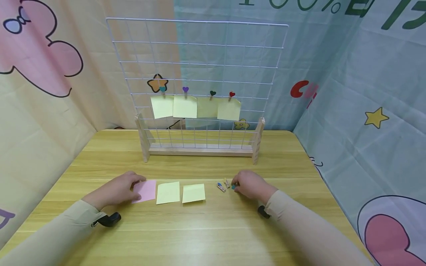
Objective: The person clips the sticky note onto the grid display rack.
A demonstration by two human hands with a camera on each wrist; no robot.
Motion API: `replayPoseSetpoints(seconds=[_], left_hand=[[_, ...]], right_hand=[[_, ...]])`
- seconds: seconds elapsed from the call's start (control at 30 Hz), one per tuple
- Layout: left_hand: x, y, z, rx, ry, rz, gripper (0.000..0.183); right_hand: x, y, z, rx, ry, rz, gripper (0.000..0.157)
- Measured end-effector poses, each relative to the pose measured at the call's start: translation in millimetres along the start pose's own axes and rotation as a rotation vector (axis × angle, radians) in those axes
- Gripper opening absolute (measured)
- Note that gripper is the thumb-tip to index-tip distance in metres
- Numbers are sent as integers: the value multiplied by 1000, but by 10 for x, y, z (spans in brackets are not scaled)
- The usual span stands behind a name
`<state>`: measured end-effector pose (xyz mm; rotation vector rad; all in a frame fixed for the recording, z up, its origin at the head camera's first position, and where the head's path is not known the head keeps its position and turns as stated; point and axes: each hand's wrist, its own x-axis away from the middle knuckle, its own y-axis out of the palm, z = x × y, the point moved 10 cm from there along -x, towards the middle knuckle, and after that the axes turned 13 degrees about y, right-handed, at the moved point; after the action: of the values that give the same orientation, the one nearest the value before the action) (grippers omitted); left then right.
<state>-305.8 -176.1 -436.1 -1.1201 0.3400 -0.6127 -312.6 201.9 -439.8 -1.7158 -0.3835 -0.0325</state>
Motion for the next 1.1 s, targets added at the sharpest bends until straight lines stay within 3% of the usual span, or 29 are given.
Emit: replayPoseSetpoints(seconds=[0.27, 0.6, 0.9, 1.1], left_hand=[[-2, -40, -28, 17, -28, 35, 38], [-21, -6, -151, 21, -57, 65, 26], [2, -102, -128, 30, -80, 107, 16], [4, -204, -110, 58, -81, 182, 14]], right_hand=[[-1, -1, 8, -30, 15, -8, 4], [50, -57, 78, -111, 64, 0, 5], [38, -146, 160, -181, 88, 50, 7], [52, -248, 167, -254, 79, 91, 5]])
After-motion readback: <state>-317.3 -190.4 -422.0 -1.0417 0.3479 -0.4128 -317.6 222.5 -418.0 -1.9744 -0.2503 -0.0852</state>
